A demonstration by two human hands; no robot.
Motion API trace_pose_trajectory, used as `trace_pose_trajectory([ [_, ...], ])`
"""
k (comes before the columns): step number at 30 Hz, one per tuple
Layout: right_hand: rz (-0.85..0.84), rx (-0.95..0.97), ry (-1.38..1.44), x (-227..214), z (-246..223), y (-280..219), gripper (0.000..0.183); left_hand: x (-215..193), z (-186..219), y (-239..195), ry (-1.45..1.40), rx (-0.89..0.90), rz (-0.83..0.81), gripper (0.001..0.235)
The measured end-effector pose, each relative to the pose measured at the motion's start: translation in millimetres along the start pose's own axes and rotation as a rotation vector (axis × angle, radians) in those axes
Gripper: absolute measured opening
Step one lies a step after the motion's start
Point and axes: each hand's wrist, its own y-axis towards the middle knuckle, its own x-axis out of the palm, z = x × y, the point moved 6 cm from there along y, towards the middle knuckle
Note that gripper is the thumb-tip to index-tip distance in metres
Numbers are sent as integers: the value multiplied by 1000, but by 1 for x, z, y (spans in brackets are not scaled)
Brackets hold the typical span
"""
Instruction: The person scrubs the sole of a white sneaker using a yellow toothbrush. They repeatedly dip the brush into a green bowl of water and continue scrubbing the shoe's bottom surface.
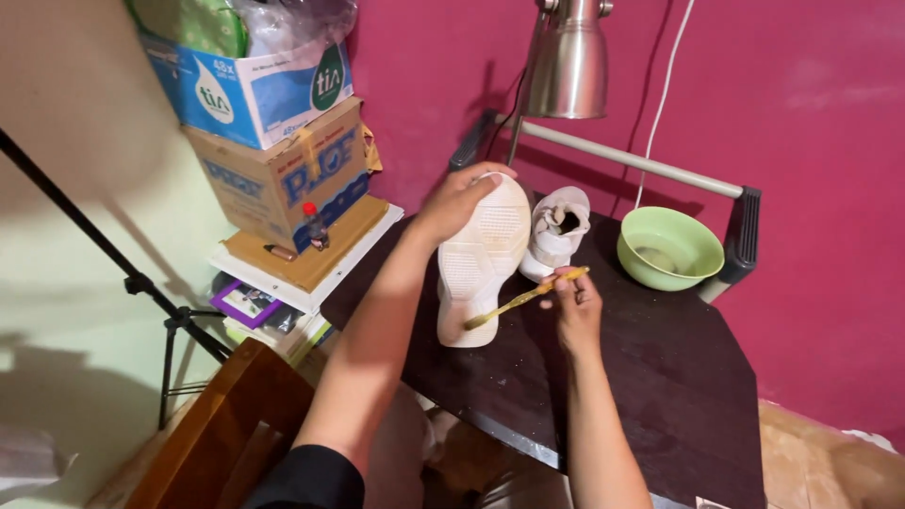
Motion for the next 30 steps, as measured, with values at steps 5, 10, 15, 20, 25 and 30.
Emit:
trace_pose_trajectory([
  [5,-28,13,3,-4,7,-6,25,6,-3,-2,23,-12,-10,27],
  [10,-49,44,-7,-7,9,-5,27,6,4,-4,16,-38,-37,28],
  [15,-117,96,-133,18,-5,-15,27,-2,-8,-2,-86,-58,-30,28],
  [20,-34,68,-78,0,-3,-8,28,-11,-17,0,-137,-33,-14,28],
  [25,98,3,50,-9,-6,-6,28,-11,-9,-3,-163,-41,-37,28],
  [30,106,14,93,-6,-8,-9,27,-1,-9,1,-182,-33,-80,29],
])
